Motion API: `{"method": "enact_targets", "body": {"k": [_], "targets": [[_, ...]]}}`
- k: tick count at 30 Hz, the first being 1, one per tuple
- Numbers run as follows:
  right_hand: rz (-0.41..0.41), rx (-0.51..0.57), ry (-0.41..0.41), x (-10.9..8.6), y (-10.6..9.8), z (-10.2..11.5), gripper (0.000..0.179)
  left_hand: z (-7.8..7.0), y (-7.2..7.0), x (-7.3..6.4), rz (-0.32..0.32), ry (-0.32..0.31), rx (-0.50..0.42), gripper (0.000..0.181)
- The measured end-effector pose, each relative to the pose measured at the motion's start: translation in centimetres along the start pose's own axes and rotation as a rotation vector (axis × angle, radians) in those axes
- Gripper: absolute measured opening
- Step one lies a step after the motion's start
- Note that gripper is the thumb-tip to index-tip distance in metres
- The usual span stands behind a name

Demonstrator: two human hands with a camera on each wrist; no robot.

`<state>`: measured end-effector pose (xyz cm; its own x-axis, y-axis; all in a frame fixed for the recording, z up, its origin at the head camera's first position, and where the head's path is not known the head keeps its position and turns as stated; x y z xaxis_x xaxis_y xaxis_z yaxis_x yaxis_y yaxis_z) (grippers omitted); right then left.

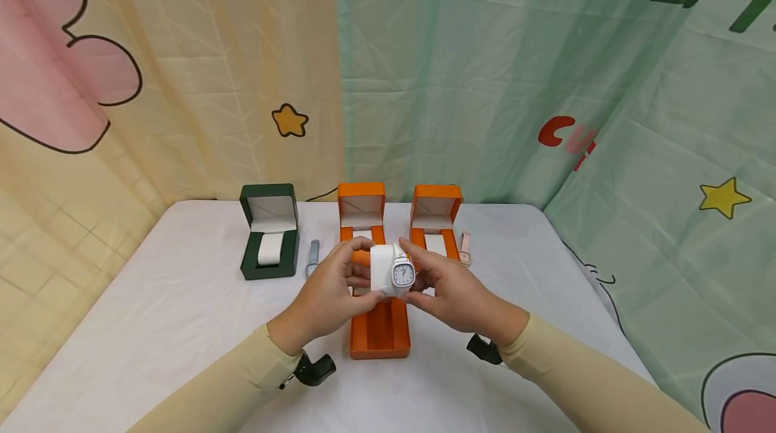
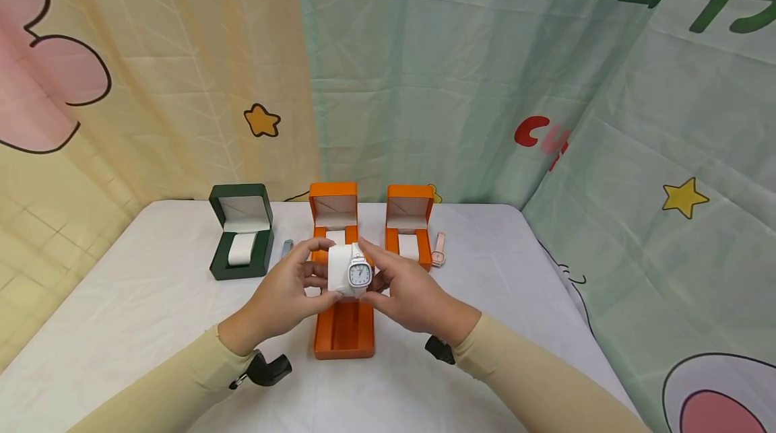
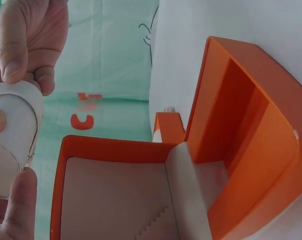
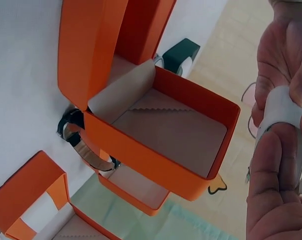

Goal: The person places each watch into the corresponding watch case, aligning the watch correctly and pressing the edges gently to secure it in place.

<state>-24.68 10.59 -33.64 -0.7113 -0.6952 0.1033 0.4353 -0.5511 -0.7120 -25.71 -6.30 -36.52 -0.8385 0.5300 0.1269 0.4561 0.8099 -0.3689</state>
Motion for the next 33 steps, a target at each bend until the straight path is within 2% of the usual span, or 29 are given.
{"method": "enact_targets", "body": {"k": [6,13,28,33], "targets": [[-0.017,0.015,0.012,0.06,0.35,-0.1,0.088,0.07,-0.05,-0.04,0.022,0.014,-0.003,0.077],[-0.059,-0.048,0.018,-0.12,0.07,-0.34,0.087,-0.1,-0.01,-0.05,0.048,0.041,0.027,0.076],[-0.042,-0.042,0.01,0.2,0.29,-0.45,0.084,0.22,0.22,-0.08,0.064,0.003,0.021,0.08],[-0.037,-0.044,0.031,0.26,0.38,-0.69,0.086,0.02,0.16,-0.15,0.078,0.023,0.039,0.08]]}}
Point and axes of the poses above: each hand's wrist, its own x-axis towards the middle knuckle, its own y-axis out of the palm, z = x × y, the point moved 8 cm from there along x, towards the middle knuckle, and after that the axes turned 10 degrees about z, right-handed, at the moved point
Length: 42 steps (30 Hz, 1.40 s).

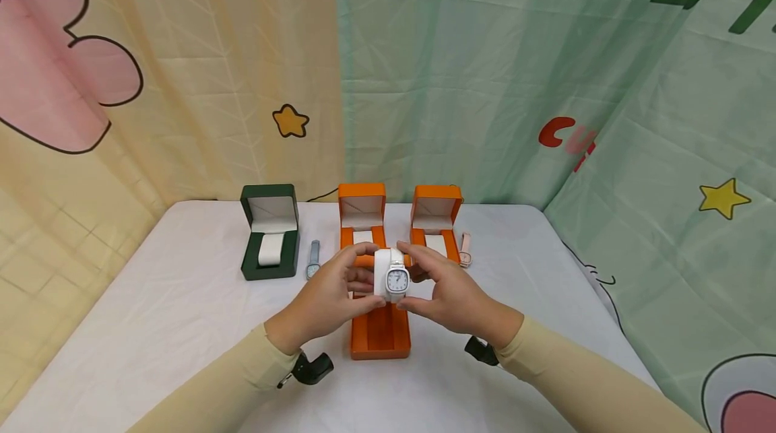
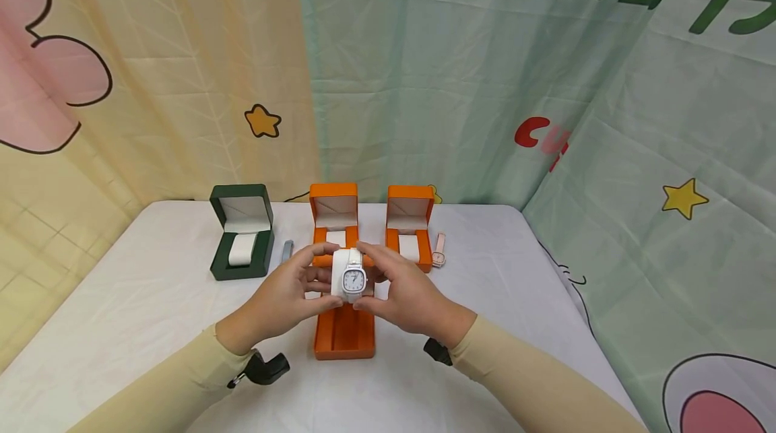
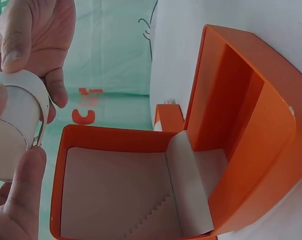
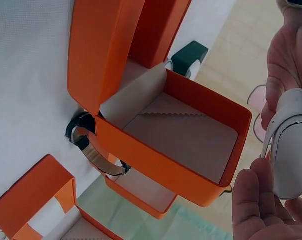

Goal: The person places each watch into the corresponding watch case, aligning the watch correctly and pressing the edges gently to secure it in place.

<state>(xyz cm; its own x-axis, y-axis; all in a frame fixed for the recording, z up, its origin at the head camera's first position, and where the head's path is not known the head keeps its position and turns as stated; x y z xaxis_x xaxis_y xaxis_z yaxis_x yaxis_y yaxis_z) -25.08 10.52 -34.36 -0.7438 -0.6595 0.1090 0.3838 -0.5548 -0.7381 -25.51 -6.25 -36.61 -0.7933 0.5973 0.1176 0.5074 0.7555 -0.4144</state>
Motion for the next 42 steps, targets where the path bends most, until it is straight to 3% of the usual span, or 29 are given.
{"method": "enact_targets", "body": {"k": [8,42], "targets": [[0.004,-0.005,0.001,0.02,-0.03,-0.11,0.085,-0.18,0.18,-0.01,0.037,0.012,0.024,0.081],[0.038,0.019,0.01,0.57,0.21,-0.54,0.08,-0.23,0.03,0.08,0.023,-0.005,0.035,0.081]]}}
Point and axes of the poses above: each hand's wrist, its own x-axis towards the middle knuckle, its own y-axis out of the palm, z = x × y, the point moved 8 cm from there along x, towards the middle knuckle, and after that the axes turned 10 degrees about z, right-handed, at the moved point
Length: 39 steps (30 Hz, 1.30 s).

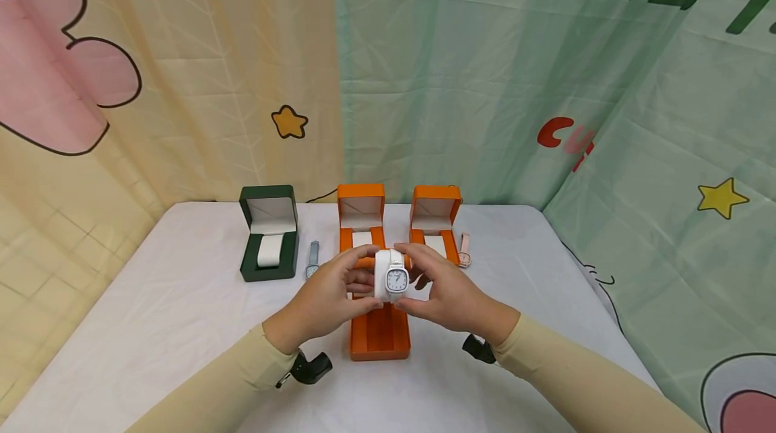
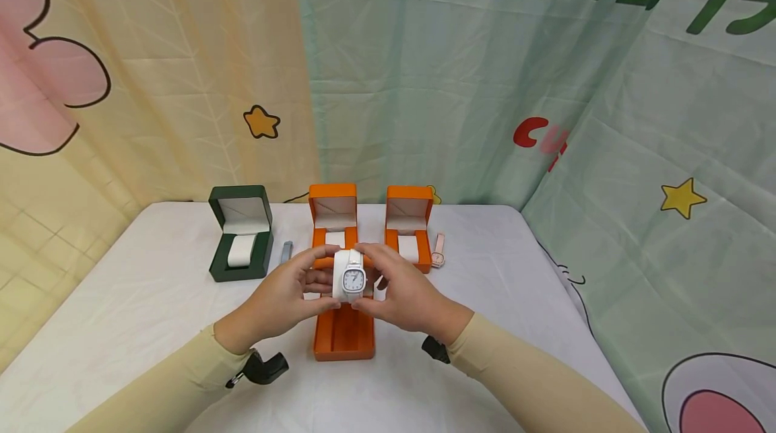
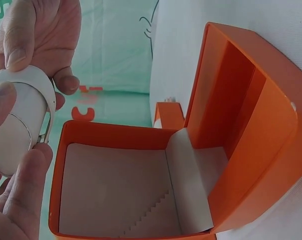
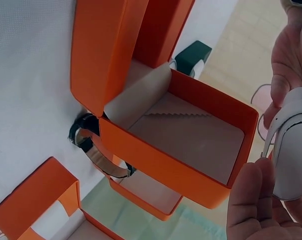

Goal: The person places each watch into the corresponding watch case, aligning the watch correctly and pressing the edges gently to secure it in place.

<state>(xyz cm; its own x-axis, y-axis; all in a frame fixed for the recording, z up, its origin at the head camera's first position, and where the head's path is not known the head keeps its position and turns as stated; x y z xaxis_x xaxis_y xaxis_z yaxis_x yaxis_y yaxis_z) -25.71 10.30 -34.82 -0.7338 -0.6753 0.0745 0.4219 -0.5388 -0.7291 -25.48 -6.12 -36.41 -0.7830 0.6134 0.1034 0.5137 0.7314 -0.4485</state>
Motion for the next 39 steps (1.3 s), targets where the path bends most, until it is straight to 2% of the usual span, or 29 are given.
{"method": "enact_targets", "body": {"k": [13,19,28,39], "targets": [[-0.005,0.012,-0.007,0.16,0.11,0.13,0.077,-0.21,-0.05,-0.16,-0.019,0.035,0.028,0.08],[0.005,0.03,0.002,0.23,0.25,0.01,0.077,0.08,-0.01,-0.12,-0.012,0.014,0.003,0.08],[-0.005,0.015,-0.02,0.22,0.24,0.21,0.078,-0.05,-0.01,-0.09,-0.012,0.042,0.019,0.08],[0.008,0.019,-0.02,0.37,0.24,0.34,0.075,0.08,0.01,-0.07,-0.004,0.033,0.004,0.079]]}}
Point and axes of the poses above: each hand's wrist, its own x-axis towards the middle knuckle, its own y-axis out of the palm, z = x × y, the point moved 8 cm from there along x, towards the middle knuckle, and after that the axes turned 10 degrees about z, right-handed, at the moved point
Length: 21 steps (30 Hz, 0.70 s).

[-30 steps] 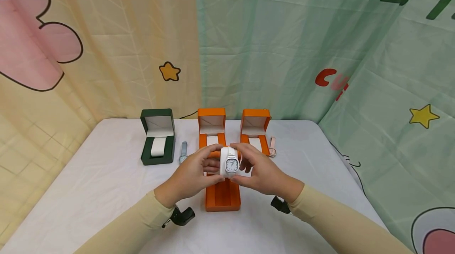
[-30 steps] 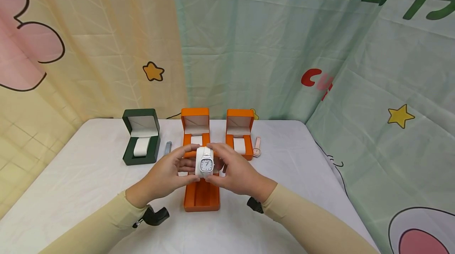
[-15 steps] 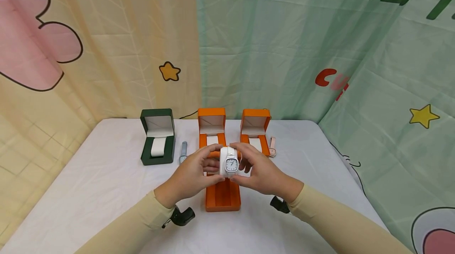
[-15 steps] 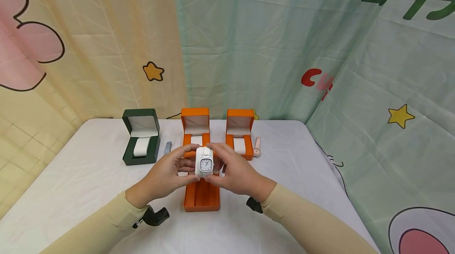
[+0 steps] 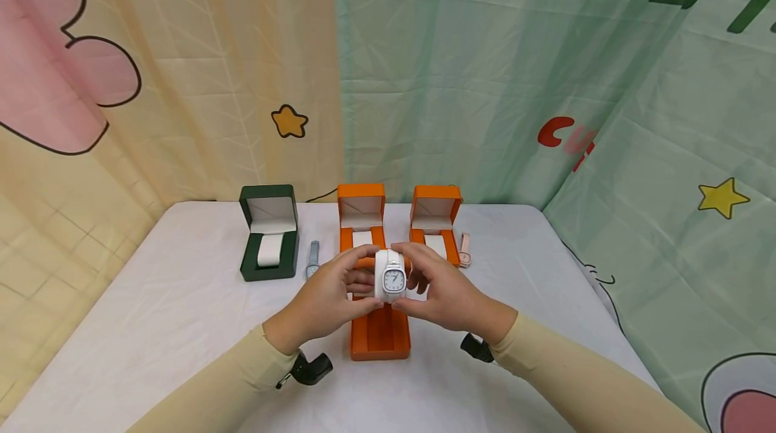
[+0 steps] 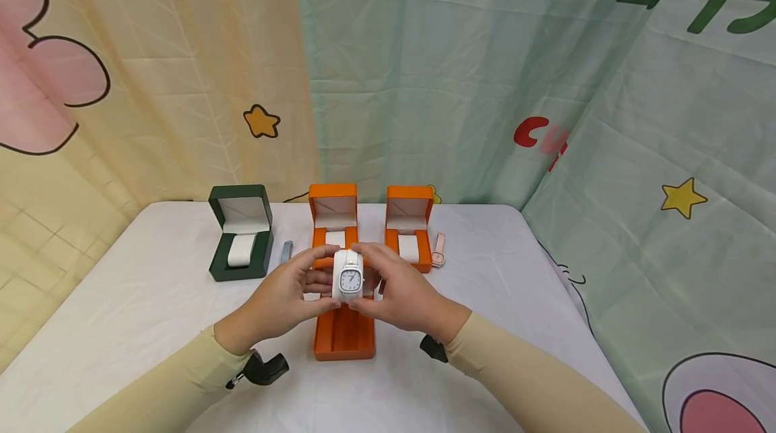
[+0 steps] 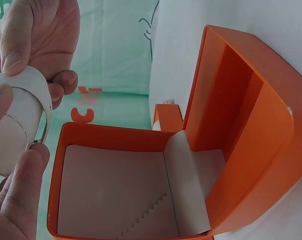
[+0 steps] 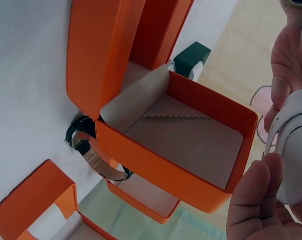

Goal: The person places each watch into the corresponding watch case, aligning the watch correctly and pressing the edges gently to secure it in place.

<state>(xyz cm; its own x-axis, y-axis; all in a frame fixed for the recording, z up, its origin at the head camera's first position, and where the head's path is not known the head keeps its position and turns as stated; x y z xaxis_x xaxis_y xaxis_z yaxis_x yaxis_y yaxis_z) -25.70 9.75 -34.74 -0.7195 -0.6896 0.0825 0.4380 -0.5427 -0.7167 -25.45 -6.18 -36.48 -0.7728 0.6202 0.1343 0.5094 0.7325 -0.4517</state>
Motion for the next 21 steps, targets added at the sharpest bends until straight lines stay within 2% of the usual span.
{"method": "enact_targets", "body": {"k": [21], "targets": [[0.012,0.016,0.005,0.16,-0.03,0.01,0.072,0.01,-0.02,0.02,0.006,-0.005,0.003,0.082]]}}
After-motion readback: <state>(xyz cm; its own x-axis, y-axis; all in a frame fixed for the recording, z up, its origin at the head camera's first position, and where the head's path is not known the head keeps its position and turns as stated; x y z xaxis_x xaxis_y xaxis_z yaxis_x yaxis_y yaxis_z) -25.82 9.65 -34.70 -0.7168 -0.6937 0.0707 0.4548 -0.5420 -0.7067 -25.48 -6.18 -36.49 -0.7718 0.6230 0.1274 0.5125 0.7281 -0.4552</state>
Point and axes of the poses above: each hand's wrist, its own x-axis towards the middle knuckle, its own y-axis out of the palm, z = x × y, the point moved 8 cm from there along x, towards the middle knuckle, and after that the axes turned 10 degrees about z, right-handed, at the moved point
